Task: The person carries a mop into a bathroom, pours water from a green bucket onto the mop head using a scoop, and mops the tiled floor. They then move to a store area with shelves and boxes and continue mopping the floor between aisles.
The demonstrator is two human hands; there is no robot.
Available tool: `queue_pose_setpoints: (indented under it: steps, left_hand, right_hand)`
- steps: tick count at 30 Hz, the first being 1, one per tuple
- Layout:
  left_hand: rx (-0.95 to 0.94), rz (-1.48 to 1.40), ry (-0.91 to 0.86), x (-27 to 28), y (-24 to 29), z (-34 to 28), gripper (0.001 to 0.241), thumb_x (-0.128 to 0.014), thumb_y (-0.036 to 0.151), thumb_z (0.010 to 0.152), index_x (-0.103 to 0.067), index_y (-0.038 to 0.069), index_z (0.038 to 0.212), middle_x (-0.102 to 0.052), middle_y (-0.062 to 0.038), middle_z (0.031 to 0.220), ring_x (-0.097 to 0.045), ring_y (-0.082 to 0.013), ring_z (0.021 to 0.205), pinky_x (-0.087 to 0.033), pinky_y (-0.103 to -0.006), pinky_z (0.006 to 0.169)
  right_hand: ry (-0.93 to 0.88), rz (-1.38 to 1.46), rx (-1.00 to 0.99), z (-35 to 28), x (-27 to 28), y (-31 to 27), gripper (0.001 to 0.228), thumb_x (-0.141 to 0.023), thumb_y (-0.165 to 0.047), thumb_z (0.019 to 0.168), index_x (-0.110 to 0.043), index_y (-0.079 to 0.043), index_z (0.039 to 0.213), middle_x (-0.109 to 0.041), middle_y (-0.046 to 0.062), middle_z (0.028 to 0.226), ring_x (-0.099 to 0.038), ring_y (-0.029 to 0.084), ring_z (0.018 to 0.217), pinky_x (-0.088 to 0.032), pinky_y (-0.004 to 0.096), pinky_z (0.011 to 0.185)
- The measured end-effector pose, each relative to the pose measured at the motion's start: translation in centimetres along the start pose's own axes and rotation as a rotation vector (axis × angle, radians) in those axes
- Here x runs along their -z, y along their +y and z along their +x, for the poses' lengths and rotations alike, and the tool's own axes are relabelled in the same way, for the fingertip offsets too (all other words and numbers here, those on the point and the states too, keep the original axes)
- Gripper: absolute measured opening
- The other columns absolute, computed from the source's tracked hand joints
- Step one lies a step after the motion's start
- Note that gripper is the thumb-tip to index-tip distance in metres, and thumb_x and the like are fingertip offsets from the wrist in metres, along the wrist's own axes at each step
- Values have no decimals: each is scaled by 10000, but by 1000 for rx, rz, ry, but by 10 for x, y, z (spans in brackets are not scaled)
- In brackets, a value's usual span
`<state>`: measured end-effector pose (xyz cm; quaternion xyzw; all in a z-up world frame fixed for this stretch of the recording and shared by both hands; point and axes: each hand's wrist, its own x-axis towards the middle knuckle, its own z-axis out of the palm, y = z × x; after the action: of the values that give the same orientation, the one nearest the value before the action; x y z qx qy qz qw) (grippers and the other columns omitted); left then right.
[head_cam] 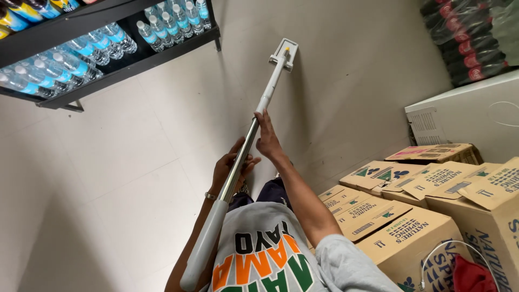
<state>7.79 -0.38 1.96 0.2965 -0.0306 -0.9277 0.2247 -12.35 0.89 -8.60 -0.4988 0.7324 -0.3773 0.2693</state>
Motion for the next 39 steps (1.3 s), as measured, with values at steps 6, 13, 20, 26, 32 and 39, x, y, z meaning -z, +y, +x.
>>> queue_pose_setpoints:
  steps: [6,13,20,26,32,39]
  left_hand:
    - [-847,1086,167,-35,8,-58,466,-611,178,910,-540,50,1352,-595,-246,1050,-670,-365,944,-572,-368,840]
    - [-1229,1017,-156,-60,20,-63,153,-632,30,1010,-580,-8,871,-648,-166,946,-644,-299,916,-530,-368,887]
    - [-1261,927,-95,-30,3,-65,250,-527,40,966,-536,-8,722,-566,-109,690,-576,-214,696,-532,-396,836]
    - [-1229,966,-123,-32,3,-72,244,-544,27,953,-517,-1,712,-573,-126,713,-583,-249,712,-520,-431,871]
    - [-1225,1000,-157,-24,-10,-70,230,-558,12,925,-514,1,699,-579,-135,707,-579,-249,687,-518,-414,818]
    - [-1238,1009,-175,-21,-6,-48,223,-554,-3,921,-511,-1,702,-572,-132,704,-576,-251,684,-516,-402,792]
  right_hand:
    - [-85,-75,-179,48,7,-39,270,-639,-103,976,-547,-60,1227,-621,149,1222,-647,365,1131,-529,457,1044]
    - [212,-168,277,52,-27,-28,207,-784,-123,871,-606,-50,948,-643,107,1042,-619,368,1143,-453,490,1141]
    - [228,-172,224,27,-51,-16,141,-734,-66,902,-608,-35,957,-631,121,1100,-571,399,1245,-405,506,1188]
    - [58,202,6,26,-21,36,335,-601,31,867,-610,-56,1190,-542,128,1390,-414,389,1422,-434,520,1146]
    - [170,1131,-812,75,-6,80,427,-591,-143,969,-449,-84,1368,-456,140,1326,-415,342,1229,-479,554,983]
    - [185,1079,-1089,100,-84,139,287,-577,-304,1021,-488,-33,1052,-564,96,739,-586,241,575,-536,422,514]
